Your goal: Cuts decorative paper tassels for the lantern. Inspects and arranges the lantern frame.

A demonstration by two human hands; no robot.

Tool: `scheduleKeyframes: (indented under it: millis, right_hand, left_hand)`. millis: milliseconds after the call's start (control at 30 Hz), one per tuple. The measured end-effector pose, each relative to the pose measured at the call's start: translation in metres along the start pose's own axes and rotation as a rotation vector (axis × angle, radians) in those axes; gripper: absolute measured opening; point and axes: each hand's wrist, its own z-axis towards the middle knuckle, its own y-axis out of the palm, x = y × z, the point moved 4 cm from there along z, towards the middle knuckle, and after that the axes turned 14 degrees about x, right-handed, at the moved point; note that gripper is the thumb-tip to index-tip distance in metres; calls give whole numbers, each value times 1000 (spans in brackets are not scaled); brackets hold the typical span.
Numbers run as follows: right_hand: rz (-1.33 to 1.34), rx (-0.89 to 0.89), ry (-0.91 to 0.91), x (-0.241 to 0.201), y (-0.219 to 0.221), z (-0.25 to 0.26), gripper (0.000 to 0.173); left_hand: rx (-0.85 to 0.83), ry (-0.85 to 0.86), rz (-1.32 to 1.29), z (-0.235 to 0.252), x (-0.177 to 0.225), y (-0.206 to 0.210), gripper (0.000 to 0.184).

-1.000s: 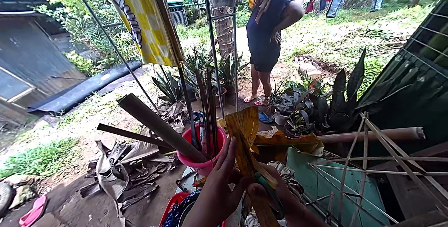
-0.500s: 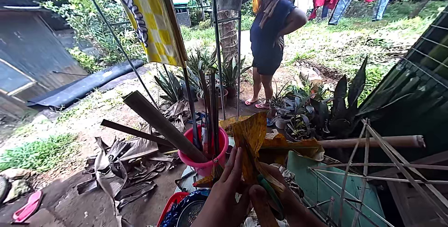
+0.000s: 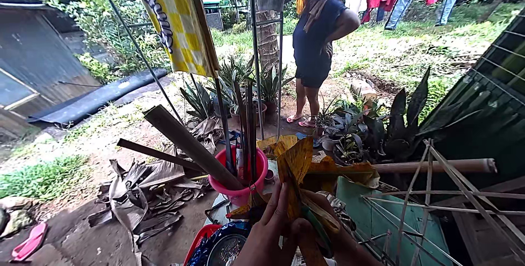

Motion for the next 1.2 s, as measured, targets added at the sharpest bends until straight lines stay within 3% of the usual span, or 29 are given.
scheduleKeyframes:
  millis: [333, 500, 733, 867, 967, 1133, 1200]
  right_hand:
    - [17, 14, -23, 2, -3, 3, 46]
    - [-21, 5, -22, 3, -7, 3, 44]
    - [206, -151, 361, -3, -11, 0, 39]
    - [181, -271, 599, 12, -17, 0, 55]
    - [241, -413, 676, 34, -25, -8, 61]
    - [143, -454, 779, 50, -36, -21, 33]
    - [141, -408, 776, 56, -49, -23, 32]
  left_hand:
    - [-23, -75, -79, -5, -1, 7, 87]
    - [13, -49, -20, 1, -1, 6, 74]
    - [83, -264, -52, -1, -12, 6, 81]
    - [165, -394, -80, -8, -21, 3, 80]
    - [283, -443, -108, -10, -32, -2, 82]
    - [524, -394, 19, 8, -46, -24, 92]
    - [586, -368, 64, 17, -48, -37, 95]
